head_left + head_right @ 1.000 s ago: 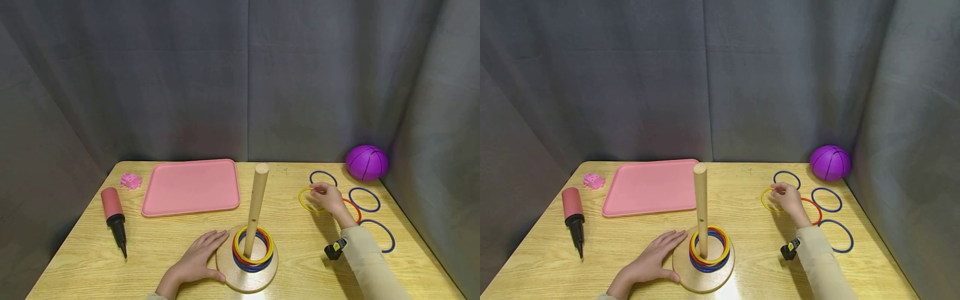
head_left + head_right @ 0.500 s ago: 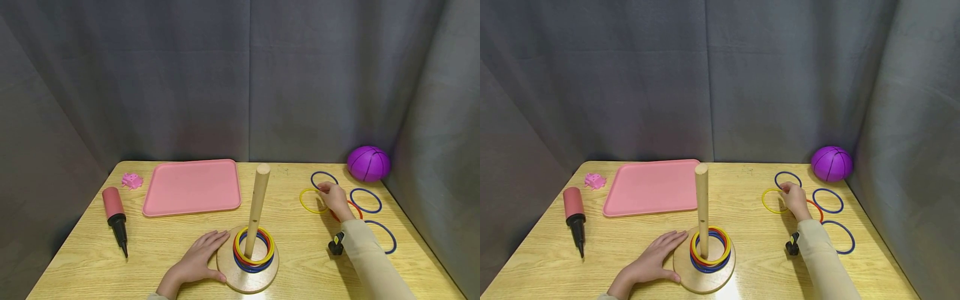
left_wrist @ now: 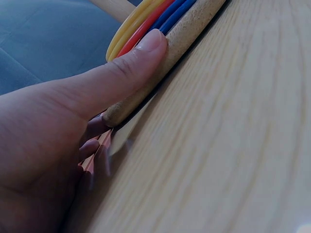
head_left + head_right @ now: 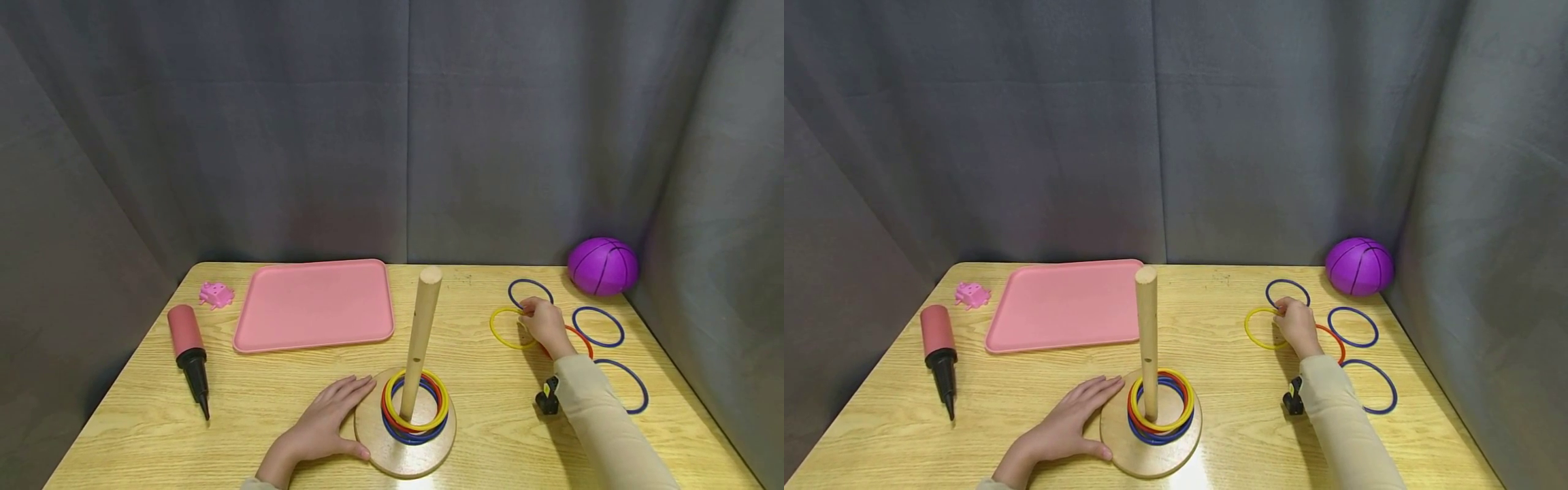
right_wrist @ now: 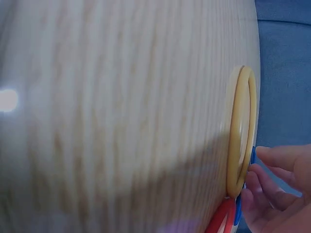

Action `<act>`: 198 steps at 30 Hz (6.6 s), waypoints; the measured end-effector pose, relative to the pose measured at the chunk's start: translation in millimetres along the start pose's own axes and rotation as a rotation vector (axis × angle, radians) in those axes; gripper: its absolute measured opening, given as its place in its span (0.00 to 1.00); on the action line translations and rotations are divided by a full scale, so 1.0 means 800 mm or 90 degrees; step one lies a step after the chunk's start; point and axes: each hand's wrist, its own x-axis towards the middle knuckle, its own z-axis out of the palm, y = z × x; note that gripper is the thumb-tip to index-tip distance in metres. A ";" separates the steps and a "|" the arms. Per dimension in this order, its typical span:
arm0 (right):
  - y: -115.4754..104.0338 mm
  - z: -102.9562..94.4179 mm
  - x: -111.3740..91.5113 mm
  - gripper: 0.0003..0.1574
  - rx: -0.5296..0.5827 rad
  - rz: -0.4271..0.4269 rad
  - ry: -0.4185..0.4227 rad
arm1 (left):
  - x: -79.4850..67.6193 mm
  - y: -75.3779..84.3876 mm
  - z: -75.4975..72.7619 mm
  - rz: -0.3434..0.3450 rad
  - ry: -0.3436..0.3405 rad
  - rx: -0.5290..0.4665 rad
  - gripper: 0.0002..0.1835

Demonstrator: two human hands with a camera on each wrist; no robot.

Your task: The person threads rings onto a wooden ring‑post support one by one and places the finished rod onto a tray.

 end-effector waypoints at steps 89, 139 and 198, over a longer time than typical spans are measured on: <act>-0.251 -0.153 -0.114 0.17 0.888 -0.291 -0.267 | 0.003 -0.003 0.002 0.001 0.002 0.002 0.59; -0.182 -0.010 -0.131 0.09 0.717 0.029 -0.342 | 0.000 0.002 0.000 -0.012 -0.006 -0.014 0.59; -0.134 0.011 -0.123 0.22 0.484 0.020 -0.266 | 0.000 0.000 0.001 -0.008 -0.007 -0.014 0.59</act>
